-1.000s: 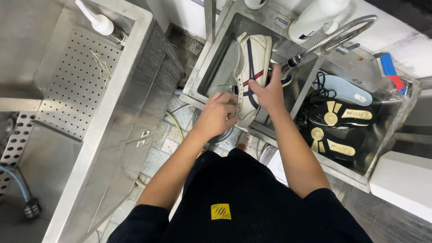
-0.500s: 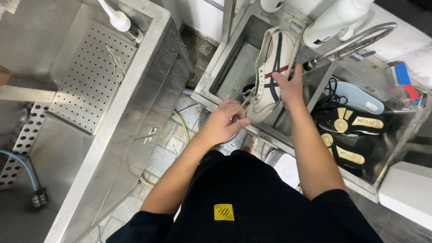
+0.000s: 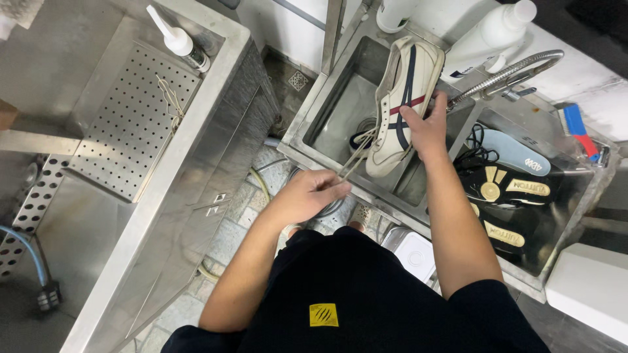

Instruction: The person removes laces from a white sneaker, rinses the shoe and laces in a sink, then scrubs a black sneaker with a brush and cleans a grey sneaker with a small brush. The shoes are handled one at a time and placed on a metal grate after cleaning.

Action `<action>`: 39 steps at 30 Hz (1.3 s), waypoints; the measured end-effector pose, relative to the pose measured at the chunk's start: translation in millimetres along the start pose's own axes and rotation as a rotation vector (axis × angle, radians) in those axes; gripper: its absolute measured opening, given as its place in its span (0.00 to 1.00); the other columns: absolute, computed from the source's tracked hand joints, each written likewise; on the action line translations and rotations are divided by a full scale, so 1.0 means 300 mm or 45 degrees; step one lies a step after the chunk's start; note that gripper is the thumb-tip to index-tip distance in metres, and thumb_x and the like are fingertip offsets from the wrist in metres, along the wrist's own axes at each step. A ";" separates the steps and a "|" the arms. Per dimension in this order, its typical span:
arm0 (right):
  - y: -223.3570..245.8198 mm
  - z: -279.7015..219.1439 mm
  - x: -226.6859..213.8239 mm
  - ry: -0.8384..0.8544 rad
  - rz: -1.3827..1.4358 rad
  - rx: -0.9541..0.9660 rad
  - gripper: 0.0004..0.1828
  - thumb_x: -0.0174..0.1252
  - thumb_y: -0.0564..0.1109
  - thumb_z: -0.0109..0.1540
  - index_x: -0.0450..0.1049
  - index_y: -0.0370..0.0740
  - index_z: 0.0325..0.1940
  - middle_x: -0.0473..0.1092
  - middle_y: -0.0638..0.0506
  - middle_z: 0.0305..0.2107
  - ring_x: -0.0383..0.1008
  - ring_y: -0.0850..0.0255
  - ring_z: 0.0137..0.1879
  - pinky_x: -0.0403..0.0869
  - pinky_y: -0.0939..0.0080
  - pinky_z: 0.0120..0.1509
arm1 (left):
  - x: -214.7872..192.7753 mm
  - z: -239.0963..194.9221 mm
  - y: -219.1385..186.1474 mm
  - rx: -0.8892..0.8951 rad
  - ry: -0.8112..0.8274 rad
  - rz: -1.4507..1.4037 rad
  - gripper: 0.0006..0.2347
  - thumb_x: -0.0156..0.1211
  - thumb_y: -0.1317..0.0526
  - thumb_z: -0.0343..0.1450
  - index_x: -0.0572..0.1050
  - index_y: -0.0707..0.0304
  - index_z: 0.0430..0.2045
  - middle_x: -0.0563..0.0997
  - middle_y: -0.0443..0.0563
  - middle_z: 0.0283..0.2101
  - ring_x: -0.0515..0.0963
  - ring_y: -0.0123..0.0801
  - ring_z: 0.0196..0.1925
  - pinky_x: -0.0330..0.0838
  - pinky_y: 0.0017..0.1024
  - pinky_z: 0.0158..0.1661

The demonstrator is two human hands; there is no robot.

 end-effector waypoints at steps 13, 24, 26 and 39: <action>0.163 -0.045 0.006 -0.072 -0.517 -0.321 0.33 0.67 0.39 0.62 0.57 0.34 0.65 0.75 0.41 0.50 0.78 0.55 0.56 0.75 0.57 0.62 | -0.154 -0.115 0.025 0.135 0.081 0.054 0.11 0.57 0.59 0.76 0.83 0.65 0.43 0.87 0.46 0.38 0.83 0.23 0.41 0.74 0.24 0.45; 0.133 -0.052 -0.008 0.099 -0.328 -0.272 0.31 0.66 0.38 0.64 0.59 0.34 0.67 0.73 0.42 0.52 0.75 0.57 0.57 0.74 0.57 0.63 | -0.295 -0.122 0.038 0.297 -0.179 -0.330 0.09 0.58 0.64 0.76 0.83 0.67 0.43 0.86 0.46 0.41 0.81 0.21 0.43 0.71 0.22 0.46; 0.166 -0.067 -0.012 0.015 -0.526 -0.384 0.34 0.67 0.37 0.61 0.58 0.33 0.66 0.73 0.42 0.51 0.76 0.56 0.56 0.74 0.56 0.62 | -0.309 -0.122 0.043 0.105 -0.233 -0.120 0.08 0.59 0.64 0.75 0.84 0.65 0.43 0.83 0.49 0.36 0.77 0.22 0.38 0.69 0.23 0.41; 0.122 -0.108 -0.024 0.159 0.465 0.418 0.26 0.50 0.41 0.65 0.62 0.33 0.68 0.73 0.43 0.50 0.79 0.59 0.51 0.80 0.61 0.55 | -0.286 0.066 -0.196 0.919 -1.143 1.091 0.19 0.66 0.67 0.63 0.77 0.79 0.48 0.80 0.64 0.46 0.77 0.51 0.47 0.71 0.37 0.47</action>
Point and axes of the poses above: each hand's wrist, its own z-axis towards the middle knuckle, its own x-axis out of the palm, y = z × x, the point moved 6 cm from there along z, towards the middle knuckle
